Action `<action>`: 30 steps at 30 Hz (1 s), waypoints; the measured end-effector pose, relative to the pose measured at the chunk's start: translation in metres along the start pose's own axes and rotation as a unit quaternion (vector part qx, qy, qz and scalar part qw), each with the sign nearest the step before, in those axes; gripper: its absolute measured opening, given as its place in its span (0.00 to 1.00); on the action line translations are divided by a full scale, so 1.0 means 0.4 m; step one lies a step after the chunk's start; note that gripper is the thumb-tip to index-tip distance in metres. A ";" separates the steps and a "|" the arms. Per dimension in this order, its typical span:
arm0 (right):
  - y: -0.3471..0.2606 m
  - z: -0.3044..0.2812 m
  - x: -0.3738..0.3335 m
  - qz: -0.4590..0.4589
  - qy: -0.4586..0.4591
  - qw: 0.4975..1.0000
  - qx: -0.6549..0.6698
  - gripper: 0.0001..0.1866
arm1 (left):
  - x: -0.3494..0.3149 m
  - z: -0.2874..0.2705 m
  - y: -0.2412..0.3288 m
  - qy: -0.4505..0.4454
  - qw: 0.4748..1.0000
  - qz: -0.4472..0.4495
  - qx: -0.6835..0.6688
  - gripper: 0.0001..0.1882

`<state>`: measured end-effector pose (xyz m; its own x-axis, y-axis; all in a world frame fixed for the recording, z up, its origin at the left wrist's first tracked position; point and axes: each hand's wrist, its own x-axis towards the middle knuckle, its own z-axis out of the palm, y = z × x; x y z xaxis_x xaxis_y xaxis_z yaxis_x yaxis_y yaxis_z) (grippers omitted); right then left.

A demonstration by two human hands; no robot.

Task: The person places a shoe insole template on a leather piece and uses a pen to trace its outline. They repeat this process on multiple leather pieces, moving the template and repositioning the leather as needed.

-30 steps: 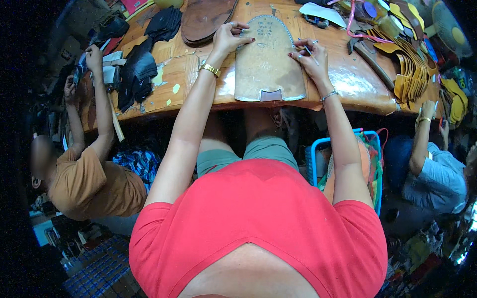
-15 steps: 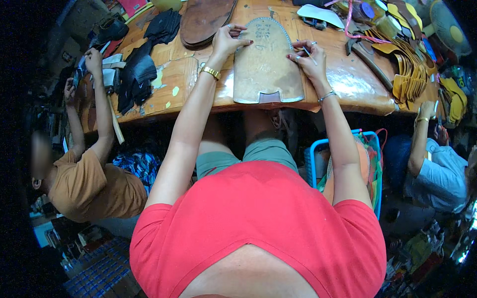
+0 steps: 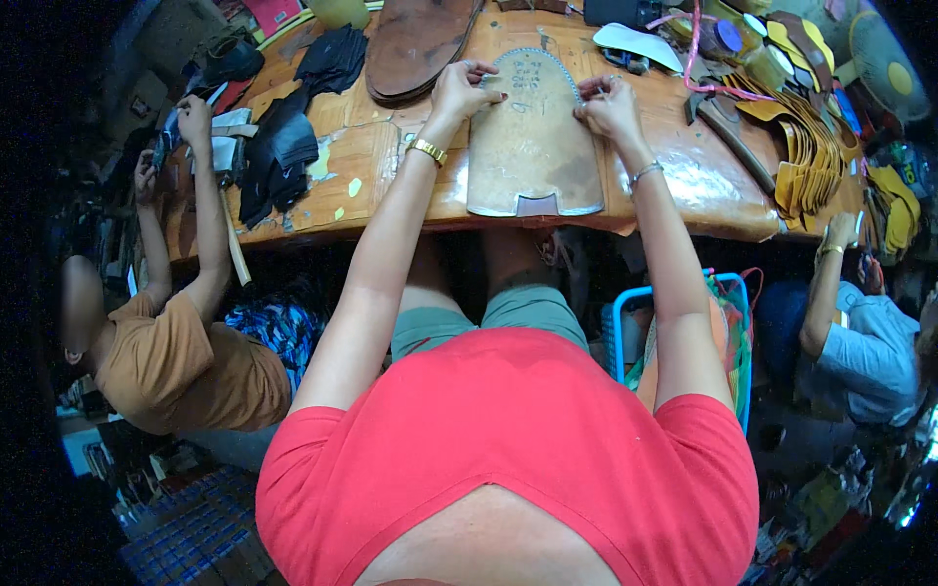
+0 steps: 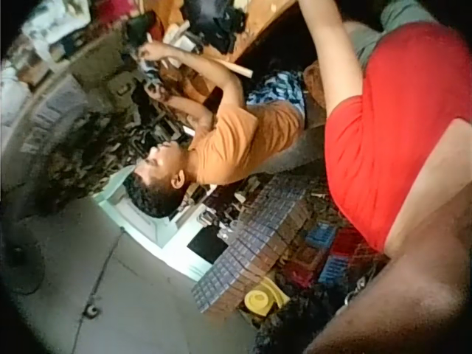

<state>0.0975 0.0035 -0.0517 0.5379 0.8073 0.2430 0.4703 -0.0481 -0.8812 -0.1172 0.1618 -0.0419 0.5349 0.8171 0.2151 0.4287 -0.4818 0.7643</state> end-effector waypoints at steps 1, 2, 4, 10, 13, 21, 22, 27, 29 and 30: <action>0.017 0.013 0.044 -0.034 -0.002 0.999 0.000 0.18 | 0.000 -0.002 -0.006 -0.003 1.000 -0.007 0.011 0.28; 0.020 0.035 0.088 -0.061 0.016 0.997 -0.039 0.17 | 0.000 -0.005 -0.015 -0.001 1.000 -0.011 0.017 0.28; 0.023 0.079 0.170 -0.113 0.056 0.985 -0.120 0.17 | 0.001 -0.006 -0.021 -0.003 1.000 -0.013 0.027 0.28; 0.016 0.182 0.329 -0.039 -0.018 0.988 -0.146 0.08 | -0.006 -0.011 -0.009 -0.002 0.999 -0.004 0.037 0.27; 0.069 0.179 0.405 0.010 -0.090 0.996 -0.028 0.09 | -0.014 -0.009 0.003 -0.001 0.999 0.006 0.036 0.26; 0.010 0.170 0.431 0.067 -0.164 0.982 -0.071 0.05 | -0.019 -0.019 0.006 -0.005 1.000 -0.013 0.028 0.25; 0.003 0.179 0.431 0.074 -0.177 0.980 -0.058 0.05 | -0.023 -0.021 -0.001 -0.002 0.999 -0.017 0.030 0.25; -0.008 0.150 0.409 0.058 -0.158 0.986 -0.012 0.05 | -0.022 -0.006 -0.001 0.033 0.999 0.025 0.019 0.26; 0.009 0.154 0.408 0.054 -0.136 0.989 0.037 0.06 | -0.021 0.001 -0.005 0.041 0.999 0.028 0.019 0.28; 0.009 0.159 0.401 0.051 -0.121 0.989 0.063 0.06 | -0.019 0.002 -0.004 0.045 0.998 0.026 0.023 0.30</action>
<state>0.1409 0.1702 -0.0418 0.3873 0.9201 0.0583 0.3225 -0.0760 -0.9435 -0.1214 0.1560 -0.0452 0.4898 0.8151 0.3092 0.4368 -0.5364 0.7221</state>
